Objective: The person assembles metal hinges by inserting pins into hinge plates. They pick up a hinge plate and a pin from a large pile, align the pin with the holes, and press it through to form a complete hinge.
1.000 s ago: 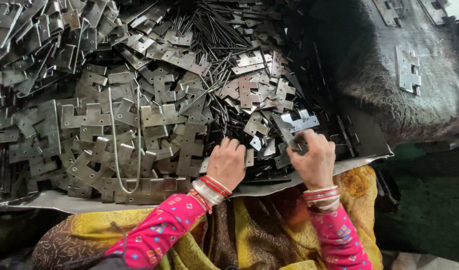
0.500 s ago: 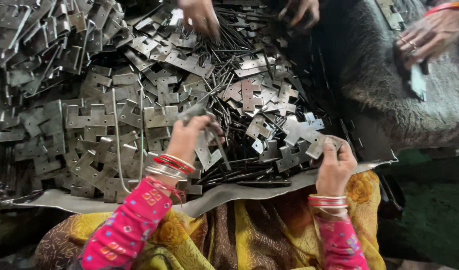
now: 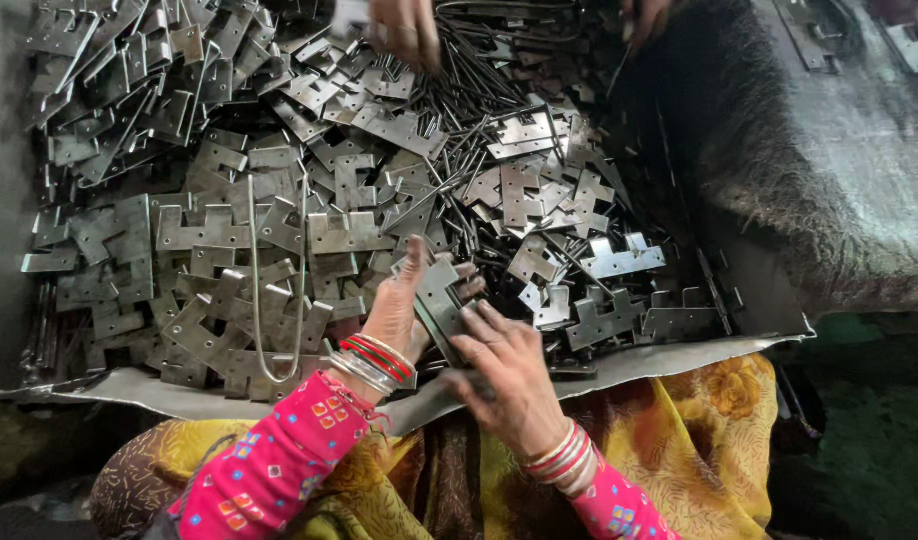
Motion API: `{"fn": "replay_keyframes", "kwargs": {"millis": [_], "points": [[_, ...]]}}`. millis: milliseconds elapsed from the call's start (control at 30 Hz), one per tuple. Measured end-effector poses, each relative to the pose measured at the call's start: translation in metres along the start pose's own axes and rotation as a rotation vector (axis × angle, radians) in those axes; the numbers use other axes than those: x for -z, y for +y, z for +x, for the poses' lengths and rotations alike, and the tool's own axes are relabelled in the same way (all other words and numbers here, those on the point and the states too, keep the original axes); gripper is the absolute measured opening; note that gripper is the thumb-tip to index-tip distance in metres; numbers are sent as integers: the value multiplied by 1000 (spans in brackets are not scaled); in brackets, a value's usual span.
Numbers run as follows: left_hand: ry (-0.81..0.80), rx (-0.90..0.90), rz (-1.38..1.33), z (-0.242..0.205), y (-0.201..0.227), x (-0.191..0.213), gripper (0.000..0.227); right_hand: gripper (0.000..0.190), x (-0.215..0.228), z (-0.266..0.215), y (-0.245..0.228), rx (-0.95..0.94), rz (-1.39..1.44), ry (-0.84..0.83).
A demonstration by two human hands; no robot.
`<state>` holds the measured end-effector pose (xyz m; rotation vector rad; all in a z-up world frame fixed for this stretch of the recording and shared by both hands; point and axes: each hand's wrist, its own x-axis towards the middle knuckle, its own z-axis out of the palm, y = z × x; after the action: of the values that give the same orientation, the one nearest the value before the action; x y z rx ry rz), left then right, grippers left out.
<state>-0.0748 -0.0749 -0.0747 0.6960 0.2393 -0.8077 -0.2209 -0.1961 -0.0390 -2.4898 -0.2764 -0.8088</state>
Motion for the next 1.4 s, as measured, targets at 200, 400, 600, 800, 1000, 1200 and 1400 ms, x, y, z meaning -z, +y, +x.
{"fn": "replay_keyframes", "kwargs": {"millis": [200, 400, 600, 800, 1000, 1200, 1400], "points": [[-192, -22, 38, -11, 4, 0, 29, 39, -1, -6, 15, -510, 310, 40], [-275, -78, 381, -21, -1, -14, 41, 31, -16, -21, 47, -1006, 1301, -125], [193, -884, 1923, 7, 55, 19, 45, 27, -11, -29, 50, -1197, 1390, -4], [332, -923, 2517, 19, 95, 48, 67, 28, 6, -16, 49, -1022, 1185, 7], [471, -643, 2600, 34, 106, 68, 83, 19, 74, -7, 135, -726, 340, 241], [396, -552, 2618, 58, 112, 99, 79, 19, 187, 10, 318, -556, -292, 625], [269, -646, 2586, 64, 109, 101, 96, 35, 271, 2, 419, -1141, -488, 311]]}}
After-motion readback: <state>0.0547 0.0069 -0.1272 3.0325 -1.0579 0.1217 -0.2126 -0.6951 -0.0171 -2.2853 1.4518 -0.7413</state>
